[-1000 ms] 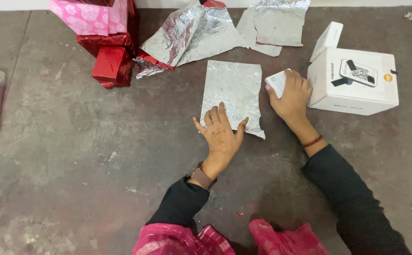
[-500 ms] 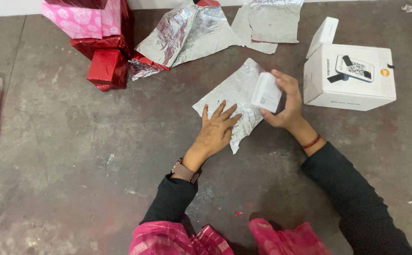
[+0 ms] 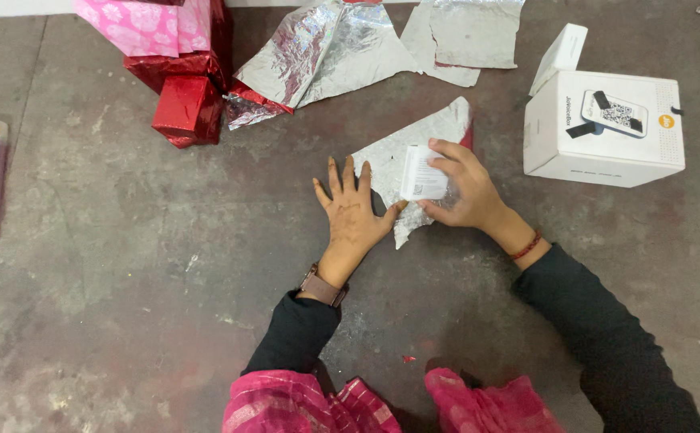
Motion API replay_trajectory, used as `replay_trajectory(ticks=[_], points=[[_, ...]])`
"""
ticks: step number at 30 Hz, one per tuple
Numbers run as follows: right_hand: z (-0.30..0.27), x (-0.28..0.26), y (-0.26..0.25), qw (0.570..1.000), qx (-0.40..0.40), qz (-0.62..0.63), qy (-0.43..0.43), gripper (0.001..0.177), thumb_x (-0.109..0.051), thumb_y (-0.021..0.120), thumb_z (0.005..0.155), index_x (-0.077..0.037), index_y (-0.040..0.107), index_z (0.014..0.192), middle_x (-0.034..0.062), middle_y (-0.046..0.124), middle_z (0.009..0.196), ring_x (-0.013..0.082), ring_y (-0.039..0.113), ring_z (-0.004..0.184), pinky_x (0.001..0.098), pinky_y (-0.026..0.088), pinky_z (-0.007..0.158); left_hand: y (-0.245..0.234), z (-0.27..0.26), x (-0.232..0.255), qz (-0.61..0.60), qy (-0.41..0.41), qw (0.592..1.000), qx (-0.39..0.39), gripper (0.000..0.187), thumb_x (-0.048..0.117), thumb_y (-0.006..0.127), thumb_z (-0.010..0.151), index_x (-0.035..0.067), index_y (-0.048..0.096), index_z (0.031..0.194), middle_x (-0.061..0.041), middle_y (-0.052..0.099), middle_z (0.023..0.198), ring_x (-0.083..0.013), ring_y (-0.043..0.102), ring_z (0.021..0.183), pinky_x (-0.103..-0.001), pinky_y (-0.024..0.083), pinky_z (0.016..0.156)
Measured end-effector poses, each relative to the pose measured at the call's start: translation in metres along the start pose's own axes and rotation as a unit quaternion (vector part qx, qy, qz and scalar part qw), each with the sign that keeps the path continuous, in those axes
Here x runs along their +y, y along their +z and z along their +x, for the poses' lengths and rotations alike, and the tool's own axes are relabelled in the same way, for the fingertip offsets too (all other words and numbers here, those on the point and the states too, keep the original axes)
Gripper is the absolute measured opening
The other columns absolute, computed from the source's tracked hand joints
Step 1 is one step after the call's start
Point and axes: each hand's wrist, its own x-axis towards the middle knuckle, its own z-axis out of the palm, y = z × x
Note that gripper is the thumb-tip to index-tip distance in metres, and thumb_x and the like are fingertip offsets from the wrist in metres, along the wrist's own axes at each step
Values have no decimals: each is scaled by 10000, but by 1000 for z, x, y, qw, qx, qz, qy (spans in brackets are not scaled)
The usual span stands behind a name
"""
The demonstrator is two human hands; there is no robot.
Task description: The person wraps small rectangular items in red shiny paper, folding the paper around each item and securing it with black tape. They handle multiple items one at a time, placing each wrapped item aside after completion.
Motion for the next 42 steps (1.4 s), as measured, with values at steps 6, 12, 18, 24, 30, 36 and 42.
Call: replay_trajectory(ticks=[6, 12, 18, 24, 30, 36, 42], points=[[-1, -19, 11, 995, -61, 47, -57, 678, -263, 846, 774, -29, 523, 1323, 214, 510, 1449, 390, 544, 1336, 462, 478, 1106, -9, 6, 3, -29, 19, 997, -70, 1041, 599, 759, 691, 66, 395, 1508, -241, 291, 1587, -481, 130, 1498, -727, 49, 1144], [8, 3, -7, 999, -52, 1, 15, 600, -207, 826, 798, -38, 572, 1314, 196, 543, 1467, 378, 540, 1355, 458, 463, 1128, 4, 5, -10, -98, 33, 994, -20, 924, 312, 691, 814, 30, 295, 1599, -256, 275, 1633, -444, 222, 1527, -684, 57, 1206], [6, 14, -2, 993, -109, -34, 23, 584, -192, 781, 836, -33, 588, 1365, 157, 524, 1522, 373, 430, 1472, 520, 348, 1190, 14, 4, -25, -57, 126, 989, -50, 674, 189, 606, 959, 108, 380, 1589, -215, 314, 1676, -385, 285, 1570, -635, 87, 1267], [0, 23, 7, 990, -123, -63, 36, 457, -176, 735, 876, -137, 670, 1326, 121, 528, 1531, 402, 346, 1511, 541, 341, 1172, 8, 8, -20, -25, 23, 996, 79, 759, 325, 670, 887, -22, 395, 1503, -348, 276, 1585, -517, 182, 1481, -682, 61, 1166], [0, 18, 16, 992, -83, -89, 45, 412, -191, 736, 899, -127, 690, 1303, 153, 561, 1478, 440, 422, 1459, 505, 429, 1122, 7, 7, -15, -9, -27, 995, 91, 606, 413, 726, 882, -4, 607, 1306, -243, 493, 1456, -457, 321, 1437, -663, 135, 1188], [4, 9, 17, 991, -62, -106, 48, 396, -176, 740, 885, -91, 692, 1268, 169, 602, 1417, 438, 480, 1406, 487, 472, 1097, 11, 3, -9, -86, -47, 990, 105, 171, 222, 769, 827, 107, 725, 946, -93, 669, 1229, -334, 550, 1244, -508, 379, 1074], [2, 6, 19, 987, -61, -137, 50, 373, -110, 720, 920, -32, 689, 1284, 144, 630, 1408, 361, 540, 1398, 406, 531, 1029, 23, 7, -12, -353, -75, 932, 49, 383, 70, 707, 887, 67, 573, 1245, -109, 705, 1119, -185, 687, 772, -303, 552, 708]])
